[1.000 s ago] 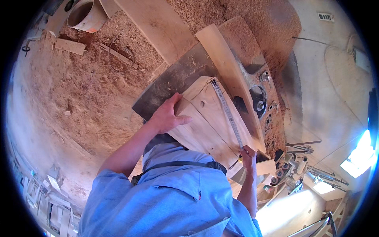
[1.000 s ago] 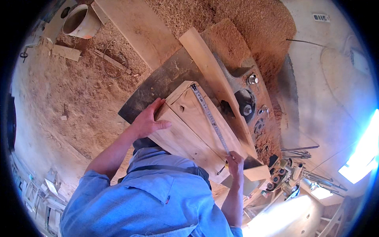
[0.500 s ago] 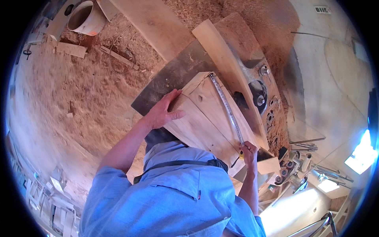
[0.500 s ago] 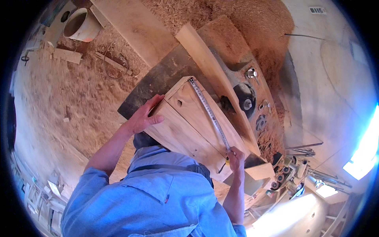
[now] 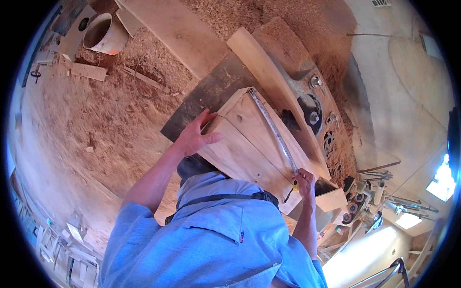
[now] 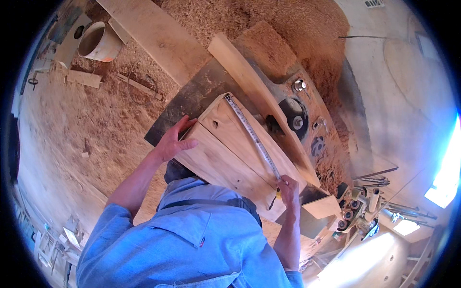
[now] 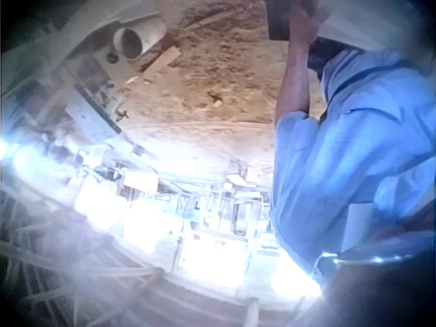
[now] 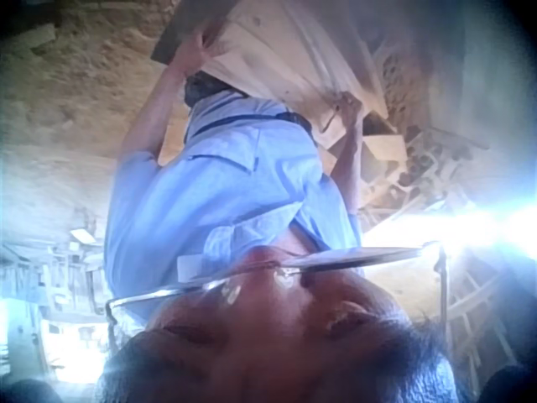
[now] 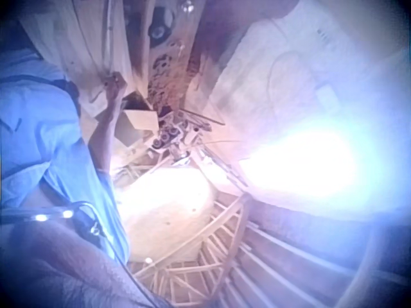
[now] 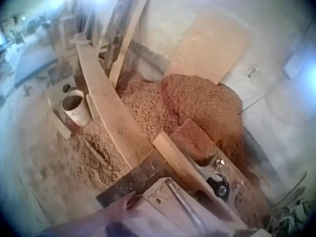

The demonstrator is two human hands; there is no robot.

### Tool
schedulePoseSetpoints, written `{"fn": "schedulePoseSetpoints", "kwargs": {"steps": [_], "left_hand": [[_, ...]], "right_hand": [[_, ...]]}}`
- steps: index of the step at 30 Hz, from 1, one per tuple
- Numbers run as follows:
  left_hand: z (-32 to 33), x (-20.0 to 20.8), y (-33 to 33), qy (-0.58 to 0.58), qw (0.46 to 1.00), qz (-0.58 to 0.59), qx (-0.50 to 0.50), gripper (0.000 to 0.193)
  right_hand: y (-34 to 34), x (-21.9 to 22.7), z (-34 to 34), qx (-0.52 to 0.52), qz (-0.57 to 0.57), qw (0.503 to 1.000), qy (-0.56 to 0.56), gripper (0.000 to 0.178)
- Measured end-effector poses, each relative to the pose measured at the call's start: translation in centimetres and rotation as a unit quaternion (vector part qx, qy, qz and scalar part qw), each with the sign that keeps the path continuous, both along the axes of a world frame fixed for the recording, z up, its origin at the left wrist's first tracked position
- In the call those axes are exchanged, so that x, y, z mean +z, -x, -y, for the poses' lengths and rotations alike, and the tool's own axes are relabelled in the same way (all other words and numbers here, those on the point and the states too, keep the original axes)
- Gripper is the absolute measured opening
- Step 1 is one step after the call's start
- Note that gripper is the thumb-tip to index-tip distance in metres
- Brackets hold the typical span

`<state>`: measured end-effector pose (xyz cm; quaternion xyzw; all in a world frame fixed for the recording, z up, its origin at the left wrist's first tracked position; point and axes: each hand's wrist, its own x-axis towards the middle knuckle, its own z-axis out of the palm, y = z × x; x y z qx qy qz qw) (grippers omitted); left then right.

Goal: The person handles several rectangular wooden planks on a workbench, stacking them and aligning their edges. They then use a tape measure and a pencil to measure and mark the planks.

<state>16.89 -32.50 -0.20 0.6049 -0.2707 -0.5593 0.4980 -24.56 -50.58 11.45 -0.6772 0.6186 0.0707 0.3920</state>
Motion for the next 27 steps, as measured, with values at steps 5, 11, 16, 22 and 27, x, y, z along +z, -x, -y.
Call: {"fn": "schedulePoseSetpoints", "kwargs": {"steps": [5, 11, 16, 22, 27], "left_hand": [[-0.3, -0.3, 0.6, 0.017, 0.997, -0.059, 0.042, 0.121], [0.3, 0.2, 0.9, 0.020, 0.997, -0.061, 0.040, 0.107], [1.1, 3.6, 0.8, 0.029, 0.981, 0.190, -0.028, 0.065], [2.4, 6.1, 6.9, 0.151, 0.803, 0.575, -0.048, 0.050], [5.0, 8.1, 16.3, 0.172, 0.864, 0.472, -0.035, 0.055]], "right_hand": [[0.0, -0.2, -0.3, 0.007, 0.007, 1.000, 0.014, 0.026], [0.7, -0.2, -0.7, 0.038, -0.019, 0.998, 0.048, 0.023], [-0.3, 1.7, -2.8, 0.061, 0.040, 0.988, 0.137, 0.017], [3.4, 0.0, -7.3, -0.045, 0.197, 0.967, 0.153, 0.014], [1.2, 0.0, -7.7, 0.015, 0.224, 0.966, 0.129, 0.016]]}}
